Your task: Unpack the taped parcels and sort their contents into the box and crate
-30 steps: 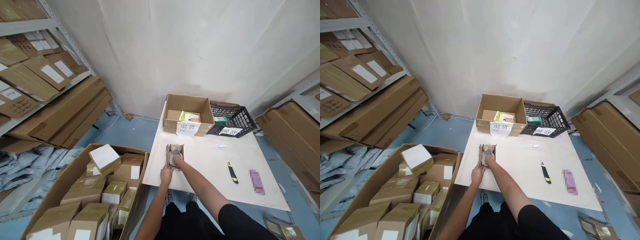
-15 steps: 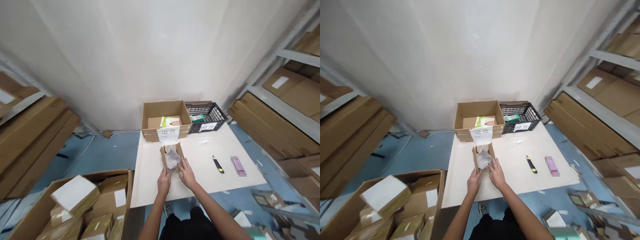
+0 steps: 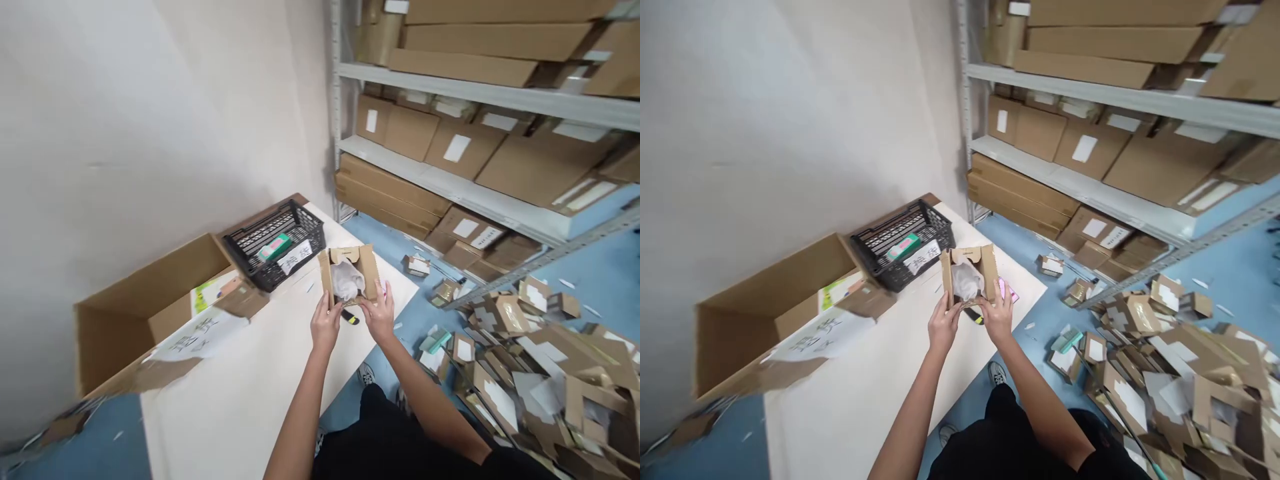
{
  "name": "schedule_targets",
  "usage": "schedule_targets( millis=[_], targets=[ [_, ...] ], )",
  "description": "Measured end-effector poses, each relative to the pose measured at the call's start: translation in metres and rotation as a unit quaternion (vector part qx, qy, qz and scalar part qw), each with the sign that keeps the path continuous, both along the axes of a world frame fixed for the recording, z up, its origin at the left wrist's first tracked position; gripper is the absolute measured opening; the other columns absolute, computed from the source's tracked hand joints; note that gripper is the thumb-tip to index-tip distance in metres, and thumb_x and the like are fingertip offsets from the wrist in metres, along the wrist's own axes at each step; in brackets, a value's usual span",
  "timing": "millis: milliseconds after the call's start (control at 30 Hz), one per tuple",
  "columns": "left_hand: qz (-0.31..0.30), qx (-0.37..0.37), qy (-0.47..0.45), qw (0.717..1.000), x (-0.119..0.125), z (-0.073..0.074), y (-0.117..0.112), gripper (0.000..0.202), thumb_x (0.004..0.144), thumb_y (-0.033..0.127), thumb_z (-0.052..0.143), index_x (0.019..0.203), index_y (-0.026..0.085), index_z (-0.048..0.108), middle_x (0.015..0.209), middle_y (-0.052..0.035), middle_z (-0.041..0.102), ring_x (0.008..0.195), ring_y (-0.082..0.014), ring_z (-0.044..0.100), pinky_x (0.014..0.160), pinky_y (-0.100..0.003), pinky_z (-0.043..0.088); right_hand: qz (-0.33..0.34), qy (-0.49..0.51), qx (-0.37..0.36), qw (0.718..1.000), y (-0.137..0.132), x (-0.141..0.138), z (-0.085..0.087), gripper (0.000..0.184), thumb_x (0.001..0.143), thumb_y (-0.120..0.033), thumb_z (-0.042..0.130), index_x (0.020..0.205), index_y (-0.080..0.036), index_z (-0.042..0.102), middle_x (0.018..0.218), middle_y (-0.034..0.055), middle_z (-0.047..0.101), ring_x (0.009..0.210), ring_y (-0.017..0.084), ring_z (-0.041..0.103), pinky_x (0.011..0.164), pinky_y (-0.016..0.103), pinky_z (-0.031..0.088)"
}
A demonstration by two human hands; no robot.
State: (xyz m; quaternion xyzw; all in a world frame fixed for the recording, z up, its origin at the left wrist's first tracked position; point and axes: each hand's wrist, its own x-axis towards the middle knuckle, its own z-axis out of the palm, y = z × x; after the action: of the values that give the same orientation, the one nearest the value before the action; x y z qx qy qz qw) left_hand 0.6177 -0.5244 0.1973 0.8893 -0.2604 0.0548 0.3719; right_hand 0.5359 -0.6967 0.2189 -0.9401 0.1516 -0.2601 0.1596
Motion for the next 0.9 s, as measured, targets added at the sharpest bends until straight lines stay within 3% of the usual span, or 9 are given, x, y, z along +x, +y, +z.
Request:
schedule_targets(
  millis=[100, 233, 333, 400, 500, 667, 800, 900],
  targets=[
    [-0.085, 0.005, -0.007, 0.996, 0.004, 0.006, -0.097, 0.027, 0.099, 0.030, 0.056, 0.116, 0.033, 0.076, 0.163, 0.0006, 0.044, 0.148, -0.0291, 0.043, 0.124, -0.051, 0.037, -0.091, -0.016, -0.007, 0.996, -0.077, -0.024, -0.002, 0.017, 0.096, -0.027, 0.063, 0.104, -0.027, 0.078, 0.168, 0.0022, 0.032, 0.158, 0.039, 0.011, 0.118, 0.061, 0.033],
    [-0.200, 0.020, 0.002, 0.980, -0.011, 0.008, -0.211, 0.029, 0.097, 0.023, 0.057, 0.117, 0.032, 0.076, 0.164, 0.0004, 0.042, 0.149, -0.0292, 0.041, 0.125, -0.053, 0.036, -0.183, -0.026, -0.038, 0.982, -0.163, -0.067, -0.006, 0.016, 0.093, -0.026, 0.063, 0.101, -0.025, 0.077, 0.169, 0.0033, 0.030, 0.158, 0.041, 0.012, 0.115, 0.062, 0.035],
    [-0.275, 0.046, 0.014, 0.960, -0.023, 0.009, -0.269, 0.043, 0.093, 0.019, 0.061, 0.133, 0.031, 0.068, 0.170, -0.0004, 0.030, 0.155, -0.0313, 0.029, 0.124, -0.055, 0.035, -0.250, -0.017, -0.069, 0.966, -0.209, -0.092, -0.008, 0.019, 0.090, -0.025, 0.062, 0.103, -0.023, 0.076, 0.167, 0.0081, 0.032, 0.157, 0.043, 0.012, 0.114, 0.066, 0.034],
    [-0.319, 0.066, 0.025, 0.945, -0.025, 0.010, -0.288, 0.060, 0.090, 0.018, 0.063, 0.148, 0.030, 0.055, 0.172, -0.0027, 0.024, 0.159, -0.0329, 0.019, 0.124, -0.056, 0.034, -0.291, -0.025, -0.082, 0.953, -0.231, -0.099, -0.007, 0.024, 0.088, -0.025, 0.061, 0.107, -0.022, 0.075, 0.165, 0.0122, 0.035, 0.156, 0.044, 0.015, 0.112, 0.068, 0.035],
    [-0.326, 0.083, 0.048, 0.941, -0.015, 0.010, -0.289, 0.069, 0.090, 0.018, 0.062, 0.156, 0.028, 0.044, 0.171, -0.0061, 0.027, 0.160, -0.0332, 0.014, 0.125, -0.056, 0.031, -0.315, -0.069, -0.093, 0.942, -0.253, -0.093, 0.001, 0.028, 0.086, -0.023, 0.058, 0.109, -0.020, 0.073, 0.159, 0.0153, 0.042, 0.154, 0.044, 0.020, 0.111, 0.067, 0.038],
    [-0.223, 0.059, 0.060, 0.971, 0.011, 0.021, -0.241, 0.064, 0.094, 0.019, 0.055, 0.156, 0.027, 0.043, 0.169, -0.0077, 0.033, 0.158, -0.0323, 0.022, 0.125, -0.055, 0.033, -0.255, -0.117, -0.091, 0.955, -0.247, -0.045, 0.029, 0.033, 0.083, -0.021, 0.057, 0.113, -0.018, 0.071, 0.158, 0.0160, 0.042, 0.153, 0.043, 0.024, 0.113, 0.067, 0.037],
    [-0.117, 0.025, -0.010, 0.993, 0.022, 0.054, -0.180, 0.060, 0.098, 0.025, 0.053, 0.157, 0.028, 0.042, 0.171, -0.0062, 0.027, 0.159, -0.0305, 0.019, 0.127, -0.053, 0.030, -0.154, -0.143, -0.079, 0.975, -0.205, 0.010, 0.052, 0.038, 0.083, -0.020, 0.058, 0.119, -0.019, 0.070, 0.161, 0.0152, 0.038, 0.154, 0.044, 0.021, 0.113, 0.068, 0.035],
    [-0.019, 0.026, -0.060, 0.998, 0.024, 0.078, -0.120, 0.056, 0.100, 0.027, 0.052, 0.155, 0.028, 0.044, 0.171, -0.0068, 0.027, 0.159, -0.0306, 0.017, 0.127, -0.054, 0.030, -0.049, -0.162, -0.061, 0.984, -0.151, 0.052, 0.065, 0.039, 0.084, -0.020, 0.058, 0.122, -0.019, 0.070, 0.163, 0.0142, 0.034, 0.155, 0.044, 0.018, 0.115, 0.067, 0.034]
  ],
)
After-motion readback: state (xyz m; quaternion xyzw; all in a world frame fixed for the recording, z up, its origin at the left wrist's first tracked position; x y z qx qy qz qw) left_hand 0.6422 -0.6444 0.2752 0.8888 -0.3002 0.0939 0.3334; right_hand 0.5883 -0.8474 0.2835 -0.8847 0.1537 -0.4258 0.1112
